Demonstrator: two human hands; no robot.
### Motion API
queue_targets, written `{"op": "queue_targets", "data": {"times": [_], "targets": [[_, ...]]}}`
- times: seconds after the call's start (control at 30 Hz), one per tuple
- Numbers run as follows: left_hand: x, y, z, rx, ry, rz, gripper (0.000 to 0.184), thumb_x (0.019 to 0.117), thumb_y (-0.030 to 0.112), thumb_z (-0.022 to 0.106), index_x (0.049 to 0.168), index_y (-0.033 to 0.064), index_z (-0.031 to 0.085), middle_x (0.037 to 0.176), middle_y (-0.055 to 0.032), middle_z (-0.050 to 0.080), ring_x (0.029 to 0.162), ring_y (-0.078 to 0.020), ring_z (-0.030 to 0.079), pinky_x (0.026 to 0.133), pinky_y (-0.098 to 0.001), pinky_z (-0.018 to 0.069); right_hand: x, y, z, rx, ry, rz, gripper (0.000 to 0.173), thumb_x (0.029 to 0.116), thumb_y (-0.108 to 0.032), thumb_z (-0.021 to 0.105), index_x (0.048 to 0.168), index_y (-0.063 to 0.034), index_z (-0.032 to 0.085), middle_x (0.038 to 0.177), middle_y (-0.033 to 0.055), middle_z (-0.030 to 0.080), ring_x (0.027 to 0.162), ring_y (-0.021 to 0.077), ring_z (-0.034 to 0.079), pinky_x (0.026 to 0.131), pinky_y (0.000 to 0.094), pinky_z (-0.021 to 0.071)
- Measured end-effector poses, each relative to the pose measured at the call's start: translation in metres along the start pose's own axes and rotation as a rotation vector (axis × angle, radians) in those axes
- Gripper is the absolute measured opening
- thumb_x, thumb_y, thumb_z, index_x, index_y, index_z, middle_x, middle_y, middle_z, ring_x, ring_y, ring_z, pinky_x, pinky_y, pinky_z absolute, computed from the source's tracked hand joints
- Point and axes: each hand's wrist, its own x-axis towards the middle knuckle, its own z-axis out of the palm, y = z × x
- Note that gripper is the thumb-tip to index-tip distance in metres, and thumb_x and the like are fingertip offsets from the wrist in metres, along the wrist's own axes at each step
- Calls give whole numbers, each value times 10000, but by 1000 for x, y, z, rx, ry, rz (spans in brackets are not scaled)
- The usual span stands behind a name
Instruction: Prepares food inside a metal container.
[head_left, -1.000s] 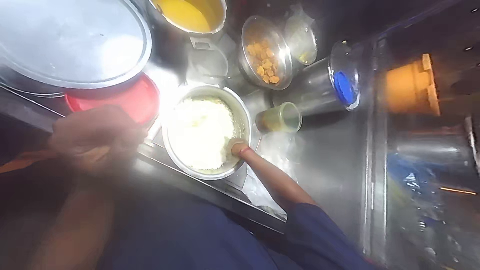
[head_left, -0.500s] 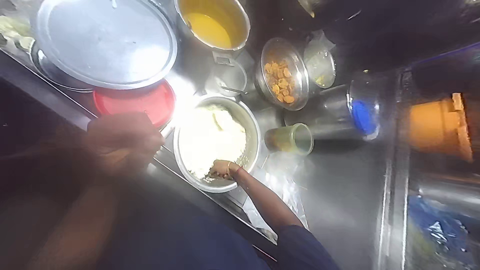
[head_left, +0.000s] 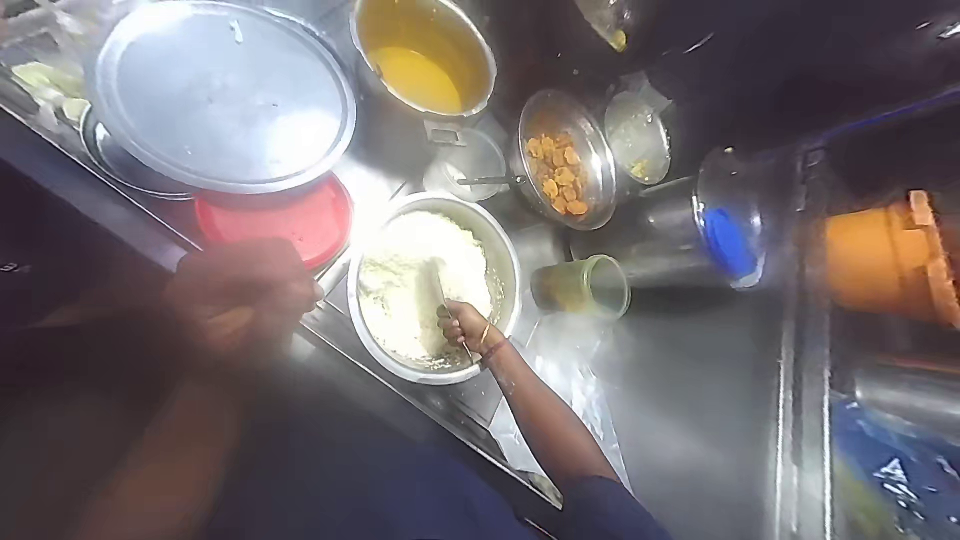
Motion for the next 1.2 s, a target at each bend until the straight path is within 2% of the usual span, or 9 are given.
{"op": "queue_targets", "data": {"times": [0.13, 0.3, 0.33, 0.4, 0.5, 0.7, 0.9, 1.07, 1.2], "targets": [[0, -1, 3, -11, 23, 31, 206, 997, 303, 633, 808, 222, 621, 681, 125, 584, 615, -19, 568, 569, -201, 467, -30, -17, 9, -138, 8, -64, 418, 1135, -396, 253, 866, -159, 469, 543, -84, 384, 390, 17, 347, 373, 169, 329], [-1, -1, 4, -10, 29, 11, 210, 996, 324, 628, 805, 239, 609, 676, 141, 572, 612, 0, 557, 573, -184, 458, -43, -46, -15, -730, 518, -159, 338, 1122, -331, 389, 1028, -49, 548, 696, 27, 492, 520, 122, 465, 496, 281, 441], [0, 0, 4, -11, 29, 12, 213, 998, 329, 628, 807, 237, 611, 679, 140, 575, 615, -1, 561, 576, -185, 461, -39, -47, -18, -925, 578, -116, 336, 1107, -282, 447, 1139, 18, 595, 837, 118, 585, 662, 201, 562, 644, 374, 513], [0, 0, 4, -4, 32, 7, 221, 998, 334, 630, 800, 239, 601, 683, 139, 572, 623, -4, 564, 580, -189, 465, -26, -45, -12, -1134, 591, -4, 399, 1073, -244, 508, 1305, 71, 586, 1154, 260, 648, 988, 347, 647, 918, 525, 511], [-3, 2, 1, 12, 22, -33, 197, 992, 312, 634, 806, 251, 613, 695, 142, 583, 635, -13, 573, 593, -204, 477, -6, -42, 6, -1209, 646, 132, 578, 1099, -404, 411, 1461, 46, 420, 1352, 277, 595, 1221, 383, 627, 1023, 558, 494], [2, 2, 5, 21, 23, -6, 192, 990, 301, 633, 806, 247, 623, 711, 151, 607, 650, 1, 598, 599, -185, 498, 14, -66, 22, -1277, 622, 84, 549, 1082, -362, 464, 1414, 75, 489, 1370, 280, 588, 1268, 390, 598, 1051, 574, 472], [2, 2, 3, 48, -11, 39, 198, 989, 268, 618, 801, 205, 612, 719, 128, 600, 660, 6, 588, 602, -170, 484, -62, -109, 1, -1677, 501, 76, 425, 1064, -309, 534, 1302, 33, 616, 1281, 294, 635, 1215, 464, 605, 1016, 677, 443], [4, 3, 6, 39, -6, 49, 240, 1009, 294, 601, 792, 191, 603, 706, 120, 586, 649, 9, 573, 593, -165, 464, -55, -83, -21, -1765, 608, 295, 514, 977, -333, 625, 1336, 34, 589, 1326, 302, 615, 1246, 489, 588, 983, 735, 441], [4, 2, 7, 52, -5, 64, 254, 1023, 320, 594, 809, 185, 614, 721, 117, 608, 680, 13, 595, 619, -159, 476, -17, -57, -3, -1781, 692, 167, 592, 917, -213, 702, 1435, 1, 511, 1295, 311, 625, 1218, 510, 595, 967, 726, 468]]}}
